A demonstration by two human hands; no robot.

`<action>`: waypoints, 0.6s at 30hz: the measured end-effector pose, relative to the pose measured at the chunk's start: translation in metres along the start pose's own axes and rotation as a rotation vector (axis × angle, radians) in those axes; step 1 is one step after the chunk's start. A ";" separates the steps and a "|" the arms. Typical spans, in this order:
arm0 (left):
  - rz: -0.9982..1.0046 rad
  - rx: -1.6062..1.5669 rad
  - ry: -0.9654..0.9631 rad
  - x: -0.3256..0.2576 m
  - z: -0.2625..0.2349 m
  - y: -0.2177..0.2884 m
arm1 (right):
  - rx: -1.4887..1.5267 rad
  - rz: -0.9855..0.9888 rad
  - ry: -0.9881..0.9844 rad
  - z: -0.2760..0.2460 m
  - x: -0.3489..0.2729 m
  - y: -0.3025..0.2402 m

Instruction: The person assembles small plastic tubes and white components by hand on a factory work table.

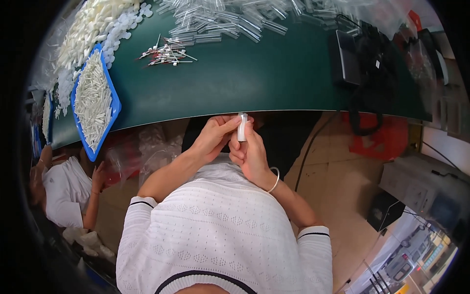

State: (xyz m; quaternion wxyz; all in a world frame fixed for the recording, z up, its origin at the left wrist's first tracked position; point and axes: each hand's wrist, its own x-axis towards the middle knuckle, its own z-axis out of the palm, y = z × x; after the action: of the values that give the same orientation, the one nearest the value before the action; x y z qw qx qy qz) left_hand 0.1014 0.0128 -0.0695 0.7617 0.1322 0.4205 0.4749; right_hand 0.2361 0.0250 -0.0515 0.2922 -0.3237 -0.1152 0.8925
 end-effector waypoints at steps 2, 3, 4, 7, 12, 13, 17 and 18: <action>0.088 0.019 0.151 -0.005 0.007 0.000 | -0.175 0.060 0.133 0.011 -0.009 -0.005; 0.096 0.021 0.150 -0.005 0.008 0.001 | -0.179 0.057 0.127 0.008 -0.008 -0.003; 0.090 0.025 0.152 -0.005 0.009 0.001 | -0.116 0.041 0.094 0.001 -0.006 0.001; 0.070 0.006 0.125 -0.006 0.002 0.006 | 0.001 0.031 0.052 0.000 -0.004 0.005; -0.030 -0.071 0.041 -0.012 0.000 0.017 | 0.282 0.141 0.007 0.013 0.002 0.004; -0.002 -0.083 0.050 -0.012 -0.001 0.012 | 0.284 0.138 0.005 0.010 0.001 0.004; 0.038 -0.043 -0.003 -0.008 -0.011 0.005 | 0.039 0.133 0.034 0.005 0.000 -0.008; 0.043 -0.056 0.074 -0.009 -0.006 0.005 | 0.047 0.153 -0.015 -0.003 0.003 -0.008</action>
State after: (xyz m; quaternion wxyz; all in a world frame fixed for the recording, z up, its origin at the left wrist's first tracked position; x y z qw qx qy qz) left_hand 0.0924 0.0070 -0.0653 0.7388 0.1021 0.4317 0.5073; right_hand 0.2403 0.0334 -0.0518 0.2300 -0.3178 -0.0712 0.9171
